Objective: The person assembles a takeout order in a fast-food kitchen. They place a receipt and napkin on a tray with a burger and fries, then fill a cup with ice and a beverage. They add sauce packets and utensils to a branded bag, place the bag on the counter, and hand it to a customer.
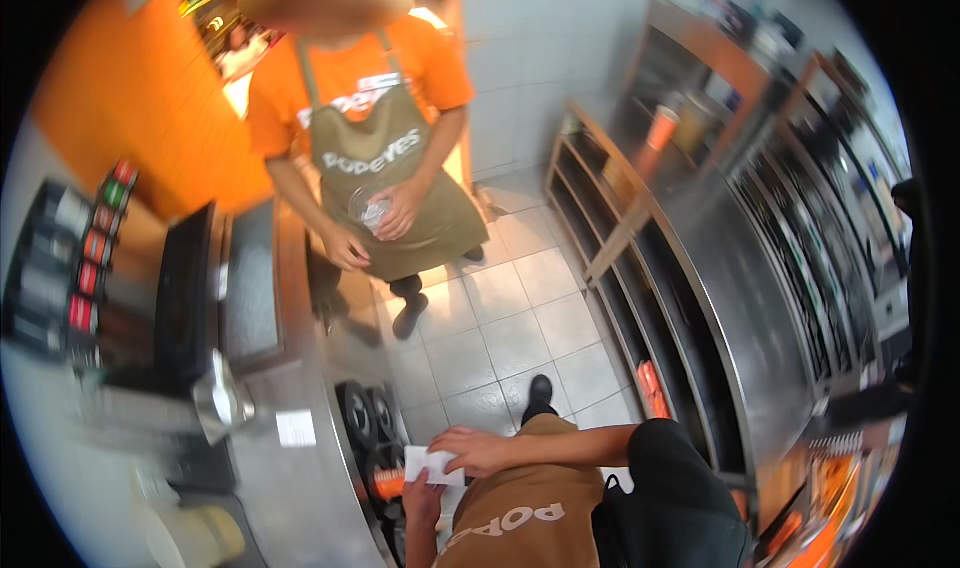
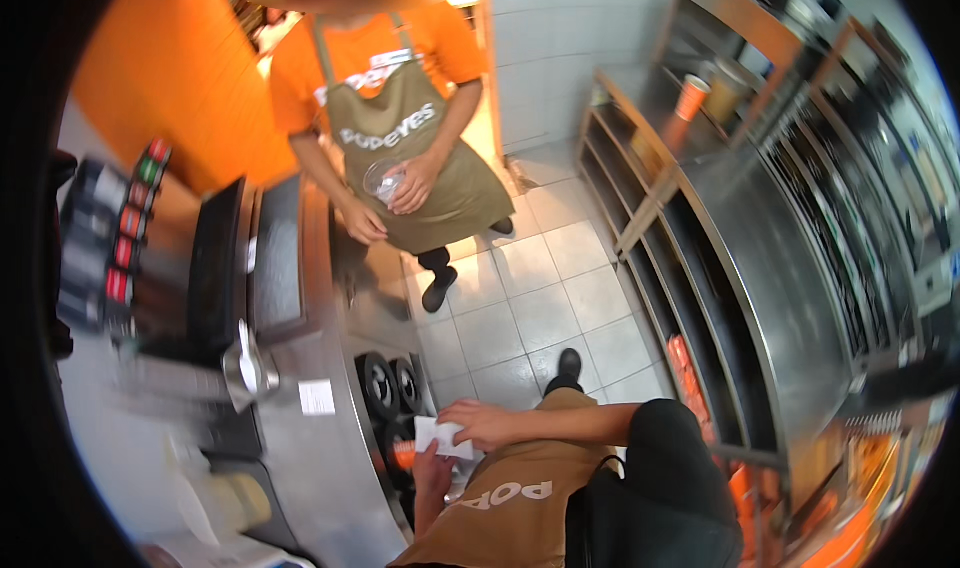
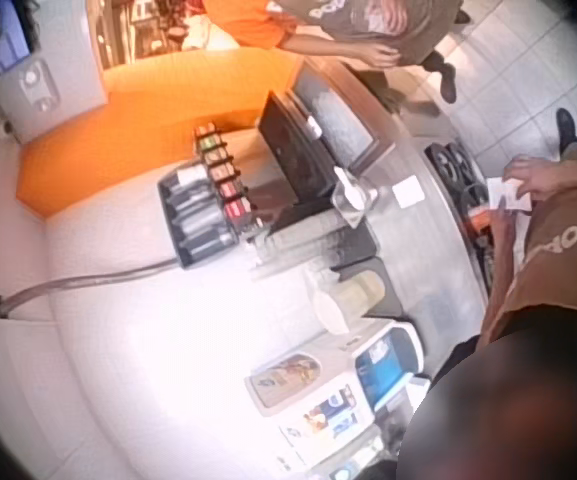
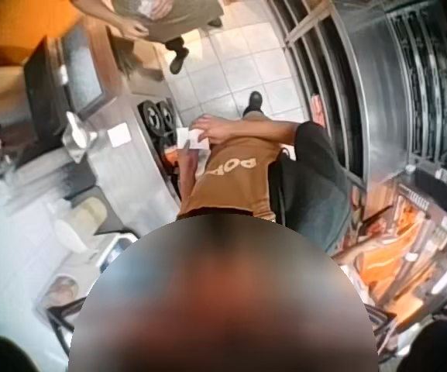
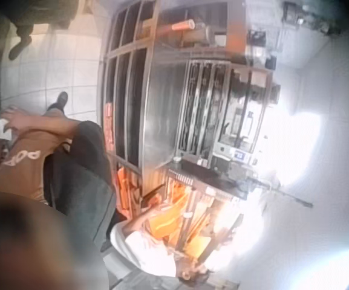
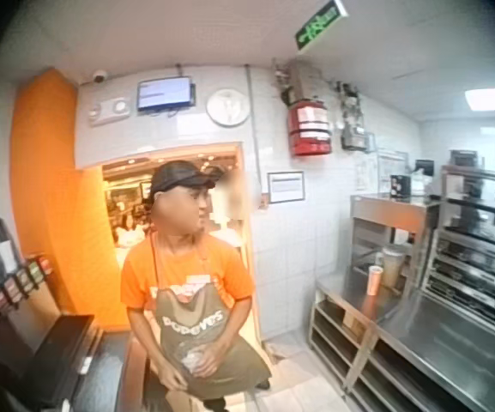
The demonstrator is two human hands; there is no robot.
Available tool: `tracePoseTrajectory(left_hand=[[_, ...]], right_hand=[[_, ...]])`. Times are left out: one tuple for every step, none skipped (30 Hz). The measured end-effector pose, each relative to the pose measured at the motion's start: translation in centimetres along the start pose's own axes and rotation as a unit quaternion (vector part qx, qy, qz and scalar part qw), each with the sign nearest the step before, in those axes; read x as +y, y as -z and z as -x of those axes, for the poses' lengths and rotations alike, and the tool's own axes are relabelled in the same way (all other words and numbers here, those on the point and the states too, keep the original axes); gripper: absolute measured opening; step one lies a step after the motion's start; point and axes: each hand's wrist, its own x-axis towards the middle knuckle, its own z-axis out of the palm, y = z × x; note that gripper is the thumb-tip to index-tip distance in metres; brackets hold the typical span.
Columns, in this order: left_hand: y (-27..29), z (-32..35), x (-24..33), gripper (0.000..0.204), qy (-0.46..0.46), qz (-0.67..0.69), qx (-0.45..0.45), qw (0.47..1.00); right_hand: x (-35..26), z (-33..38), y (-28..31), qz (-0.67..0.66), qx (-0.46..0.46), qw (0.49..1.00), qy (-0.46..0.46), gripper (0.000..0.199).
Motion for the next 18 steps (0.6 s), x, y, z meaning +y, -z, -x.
tracePoseTrajectory(left_hand=[[-2.6, -1.7, 0.6, 0.038, -0.005, 0.004, -0.032, 0.999], [-5.5, -3.5, 0.9, 0.034, -0.010, -0.054, -0.049, 0.997], [-8.8, -5.2, 1.0, 0.031, -0.019, -0.124, -0.049, 0.991], [-11.6, -6.6, 1.4, 0.029, -0.050, -0.164, -0.096, 0.981], [-15.9, -9.8, 0.6, 0.029, -0.034, -0.205, -0.112, 0.972], [-18.5, -11.3, 0.8, 0.028, -0.029, -0.239, -0.133, 0.961], [-21.9, -12.8, 0.4, 0.027, -0.033, -0.273, -0.145, 0.950], [-26.0, -14.0, -1.0, 0.026, -0.024, -0.298, -0.161, 0.941], [-29.5, -15.2, -2.3, 0.026, -0.018, -0.313, -0.179, 0.933], [-32.5, -16.1, -3.5, 0.025, -0.015, -0.316, -0.211, 0.925], [-35.6, -17.1, -4.5, 0.025, 0.008, -0.312, -0.233, 0.921], [-38.4, -17.7, -5.4, 0.025, 0.033, -0.297, -0.241, 0.923], [-41.7, -18.6, -6.5, 0.025, 0.052, -0.273, -0.262, 0.924], [-44.6, -19.4, -7.4, 0.025, 0.085, -0.255, -0.260, 0.927], [-47.4, -19.9, -8.4, 0.025, 0.088, -0.250, -0.271, 0.925], [-50.2, -20.6, -9.4, 0.024, 0.081, -0.255, -0.292, 0.918], [-52.8, -21.3, -10.4, 0.024, 0.080, -0.263, -0.295, 0.915], [-55.1, -21.9, -11.1, 0.024, 0.077, -0.253, -0.317, 0.911]], right_hand=[[0.0, 2.3, 2.1, -0.028, 0.048, 0.997, -0.055, 0.039], [0.2, 4.9, 4.4, -0.057, 0.095, 0.988, -0.108, 0.040], [0.6, 7.4, 6.5, -0.083, 0.139, 0.974, -0.156, 0.041], [1.0, 8.9, 7.8, -0.137, 0.192, 0.950, -0.206, 0.038], [2.5, 11.2, 10.0, -0.166, 0.238, 0.922, -0.255, 0.035], [3.2, 12.0, 10.7, -0.211, 0.280, 0.891, -0.289, 0.032], [4.2, 13.6, 12.2, -0.225, 0.307, 0.870, -0.314, 0.025], [5.5, 16.5, 14.2, -0.226, 0.345, 0.845, -0.341, 0.023], [6.4, 18.6, 15.9, -0.223, 0.370, 0.824, -0.366, 0.021], [7.1, 20.6, 17.2, -0.225, 0.391, 0.797, -0.401, 0.019], [8.1, 22.6, 19.0, -0.209, 0.434, 0.789, -0.380, 0.017], [8.6, 24.4, 20.5, -0.201, 0.451, 0.781, -0.383, 0.017], [9.4, 26.5, 22.6, -0.196, 0.470, 0.772, -0.381, 0.017], [10.0, 28.3, 24.4, -0.200, 0.484, 0.759, -0.387, 0.018], [10.4, 30.1, 26.2, -0.215, 0.506, 0.730, -0.407, 0.018], [10.9, 31.5, 27.9, -0.214, 0.522, 0.713, -0.416, 0.017], [11.5, 32.9, 29.5, -0.213, 0.536, 0.697, -0.425, 0.016], [12.0, 34.1, 30.8, -0.220, 0.552, 0.680, -0.429, 0.015]])
